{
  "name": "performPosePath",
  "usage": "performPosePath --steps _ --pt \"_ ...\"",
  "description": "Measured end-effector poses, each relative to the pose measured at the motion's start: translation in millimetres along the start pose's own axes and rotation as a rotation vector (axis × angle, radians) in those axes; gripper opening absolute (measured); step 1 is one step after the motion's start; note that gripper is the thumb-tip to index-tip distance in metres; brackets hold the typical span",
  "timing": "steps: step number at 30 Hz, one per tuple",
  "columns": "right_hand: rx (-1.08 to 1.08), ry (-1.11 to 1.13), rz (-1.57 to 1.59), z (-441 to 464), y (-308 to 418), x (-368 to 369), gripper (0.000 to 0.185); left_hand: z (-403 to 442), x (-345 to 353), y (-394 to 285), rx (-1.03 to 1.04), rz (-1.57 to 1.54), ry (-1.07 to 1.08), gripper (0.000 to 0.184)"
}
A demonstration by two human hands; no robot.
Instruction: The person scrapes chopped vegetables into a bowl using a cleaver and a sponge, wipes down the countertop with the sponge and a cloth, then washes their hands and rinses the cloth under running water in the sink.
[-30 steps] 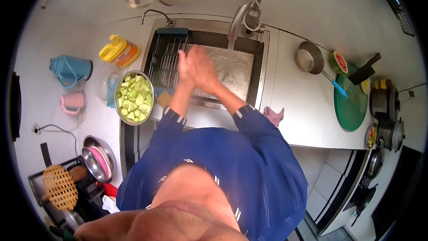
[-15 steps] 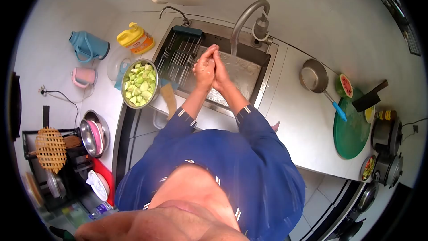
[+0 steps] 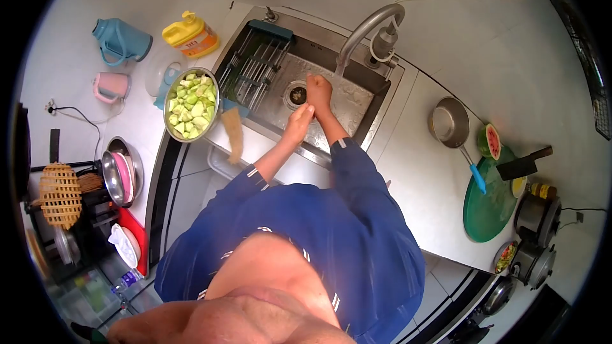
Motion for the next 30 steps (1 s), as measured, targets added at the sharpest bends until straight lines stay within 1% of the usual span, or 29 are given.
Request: performPosePath --steps 2,3,4,5,6,7,9,12,13,14,15,16,17,20,21,24,26,27,29,30 --pt "-0.292 -0.031 -0.121 -27.8 48.0 3.4 0.018 7.7 9.5 24.4 -0.244 -0.263 -0.062 0.045" --pt "-0.442 -0.045 -0.183 -46.5 70.9 2.2 0.019 8.6 0.5 19.5 -0.476 -0.276 -0.286 0.038" --pt "-0.585 0.087 -0.317 -62.2 80.2 12.4 0.014 20.3 -4.0 15.9 -0.534 -0.328 -0.223 0.022" --pt "-0.583 0.068 -0.226 -73.2 82.1 9.9 0.008 34.4 -5.8 18.6 -0.509 -0.521 -0.136 0.019" --pt "-0.581 0.051 -0.137 -82.6 84.5 10.1 0.007 45.2 -4.3 20.4 -0.479 -0.716 -0.048 0.02" --pt "-0.352 0.119 0.257 -80.6 69.5 9.0 0.009 50.4 -0.6 12.1 -0.465 -0.704 0.037 0.021" --pt "0.166 0.226 1.027 -92.2 40.0 28.1 0.02 50.5 7.7 -1.2 -0.446 -0.671 0.199 0.023" --pt "0.395 0.027 1.433 -90.6 40.7 34.9 0.035 49.1 29.3 -14.9 -0.52 -1.114 0.408 0.034" --pt "0.335 0.047 1.437 -82.6 68.1 28.5 0.037 54.4 30.7 -13.7 -0.485 -1.064 0.338 0.048" --pt "0.276 0.103 1.435 -72.6 83.6 25.3 0.035 53.8 36.7 -15.2 -0.471 -1.14 0.298 0.05" --pt "0.217 0.159 1.432 -61.0 96.2 20.3 0.034 45.3 47.9 -40.3 -0.455 -1.215 0.258 0.051" --pt "0.157 0.217 1.428 -49.6 105.2 16.1 0.034 40.3 55.7 -44.6 -0.447 -1.233 0.223 0.049" --pt "0.094 0.137 1.126 -36.2 91.9 6.3 0.023 36.9 60.6 -37.0 -0.443 -1.227 0.182 0.046" --pt "0.097 0.077 0.533 -5.7 48.8 -0.4 0.026 34.7 57.2 7.0 -0.477 -1.095 0.008 0.039" --pt "0.008 0.04 0.118 -2.8 46.0 -8.1 0.027 36.6 52.6 21.0 -0.49 -1.032 -0.065 0.036" --pt "-0.359 -0.042 -0.222 -22.9 50.5 -20.3 0.031 52.0 29.6 42.6 -0.442 -0.755 -0.22 0.029" --pt "-0.297 -0.013 -0.041 -46.8 32.1 -15.7 0.037 69.4 14.6 45.0 -0.359 -0.485 -0.268 0.025" --pt "-0.266 -0.001 0.047 -54.5 23.0 -9.4 0.041 81.1 7.9 38.3 -0.271 -0.286 -0.26 0.023" --pt "-0.165 -0.026 -0.003 -65.1 -18.2 13.8 0.053 99.6 2.7 4.8 0.013 0.135 -0.241 0.019" --pt "-0.036 0.003 0.146 -65.1 -27.8 12.8 0.052 100.2 8.8 -22.8 0.201 0.285 -0.273 0.015"
Point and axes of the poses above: each hand's wrist, its own z-axis towards the middle knuckle, its own x-axis out of the palm, y = z × x, the point moved 9 cm from there along z, towards the middle knuckle, and after that the axes turned 6 degrees about -z, right-handed, at the moved point
